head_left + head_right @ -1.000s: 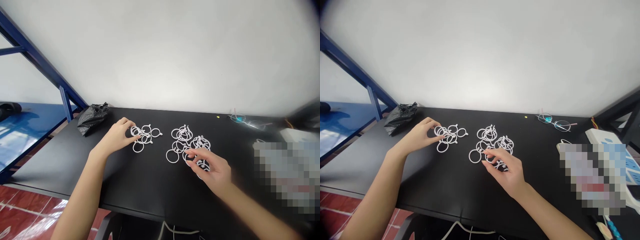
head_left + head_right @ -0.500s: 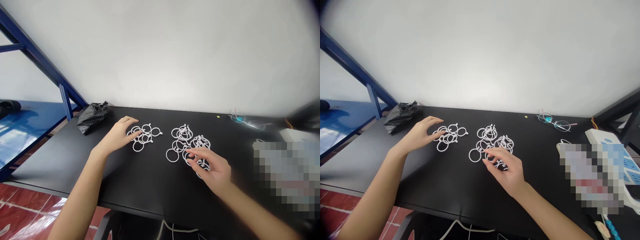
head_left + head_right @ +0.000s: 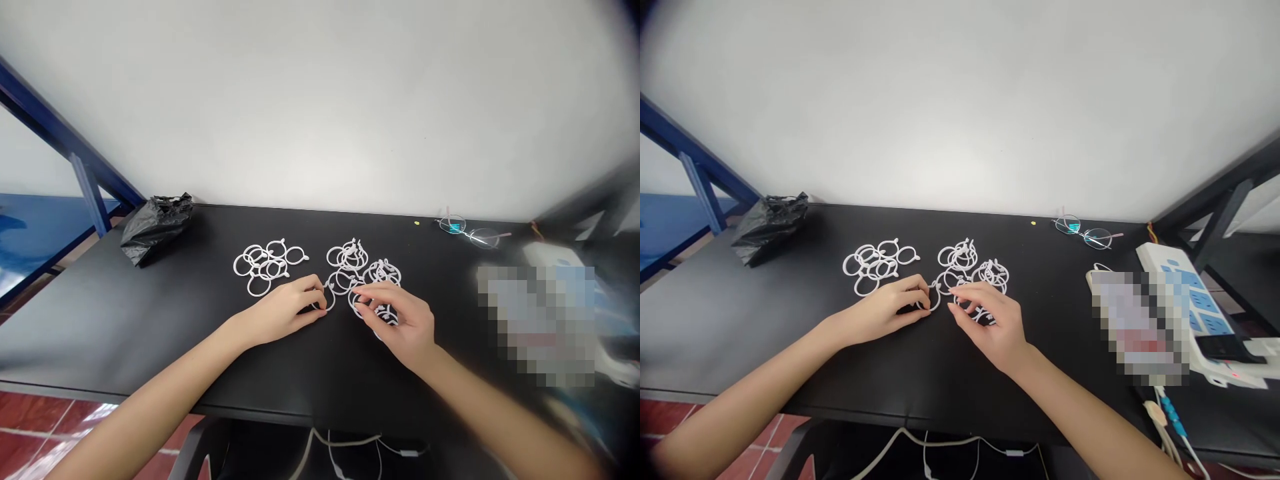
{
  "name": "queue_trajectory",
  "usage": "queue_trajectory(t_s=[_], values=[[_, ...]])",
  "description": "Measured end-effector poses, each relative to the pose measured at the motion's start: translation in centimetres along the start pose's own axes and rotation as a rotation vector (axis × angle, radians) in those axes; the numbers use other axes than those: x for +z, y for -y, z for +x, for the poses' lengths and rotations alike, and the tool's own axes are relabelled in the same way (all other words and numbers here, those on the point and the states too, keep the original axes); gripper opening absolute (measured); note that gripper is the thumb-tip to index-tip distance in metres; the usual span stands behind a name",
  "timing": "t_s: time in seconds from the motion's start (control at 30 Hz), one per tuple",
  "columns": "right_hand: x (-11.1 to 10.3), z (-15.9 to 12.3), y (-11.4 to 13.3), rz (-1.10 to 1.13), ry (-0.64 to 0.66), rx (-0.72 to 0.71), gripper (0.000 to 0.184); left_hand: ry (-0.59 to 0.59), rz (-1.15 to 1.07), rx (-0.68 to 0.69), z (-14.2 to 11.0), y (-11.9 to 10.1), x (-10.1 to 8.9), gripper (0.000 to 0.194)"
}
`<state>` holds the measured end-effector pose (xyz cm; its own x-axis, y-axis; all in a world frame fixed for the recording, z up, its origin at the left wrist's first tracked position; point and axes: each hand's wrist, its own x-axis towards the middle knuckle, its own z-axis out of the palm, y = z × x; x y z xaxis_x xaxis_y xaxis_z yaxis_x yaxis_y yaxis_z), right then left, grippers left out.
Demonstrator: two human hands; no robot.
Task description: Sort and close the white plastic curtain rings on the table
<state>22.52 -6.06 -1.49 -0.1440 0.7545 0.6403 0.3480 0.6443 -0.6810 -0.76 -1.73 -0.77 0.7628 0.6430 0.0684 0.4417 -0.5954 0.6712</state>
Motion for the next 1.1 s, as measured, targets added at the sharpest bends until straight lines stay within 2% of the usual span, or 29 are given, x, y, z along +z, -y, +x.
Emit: queue_trajectory(t_s=[0.13, 0.23, 0.37, 0.5, 0.57, 0.63, 0.8, 0.87, 0.97, 1.1], values=[[0.0, 0.1, 0.1, -0.02, 0.033, 0.019, 0.026, 0.012, -0.35, -0.039, 0.0, -0.8, -0.8, 0.014], [0.1, 0.0, 0.1, -0.031, 0.077, -0.018, 0.029, 0.007, -0.677, -0.071, 0.0, -1.3, -1.0, 0.014], [0.1, -0.1, 0.0, -0.017, 0.075, -0.068, 0.028, 0.011, -1.019, -0.123, 0.1, -0.9, -0.2, 0.015], [0.0, -0.1, 0.1, 0.0, 0.07, -0.075, 0.027, -0.074, -1.253, -0.207, 0.4, 0.1, 0.7, 0.01], [-0.1, 0.0, 0.2, -0.002, 0.075, -0.097, 0.027, -0.102, -1.254, -0.206, 0.5, 0.2, 0.9, 0.015], [0.0, 0.0, 0.3, -0.006, 0.058, -0.111, 0.027, -0.105, -1.158, -0.171, 0.6, 0.0, 1.1, 0.023], [0.0, 0.1, 0.3, 0.043, 0.038, -0.07, 0.024, -0.167, -0.684, -0.069, 0.3, -1.4, 1.3, 0.049], [-0.2, 0.2, 0.2, 0.097, 0.077, -0.028, 0.024, -0.218, -0.591, -0.061, 0.1, -1.6, 1.4, 0.045], [-0.5, 0.2, 0.0, 0.162, 0.162, 0.036, 0.026, -0.234, -0.572, -0.033, 0.0, -1.5, 1.3, 0.041], [-0.7, 0.3, 0.1, 0.158, 0.184, 0.017, 0.031, -0.233, -0.542, -0.007, 0.0, -1.1, 1.2, 0.041]])
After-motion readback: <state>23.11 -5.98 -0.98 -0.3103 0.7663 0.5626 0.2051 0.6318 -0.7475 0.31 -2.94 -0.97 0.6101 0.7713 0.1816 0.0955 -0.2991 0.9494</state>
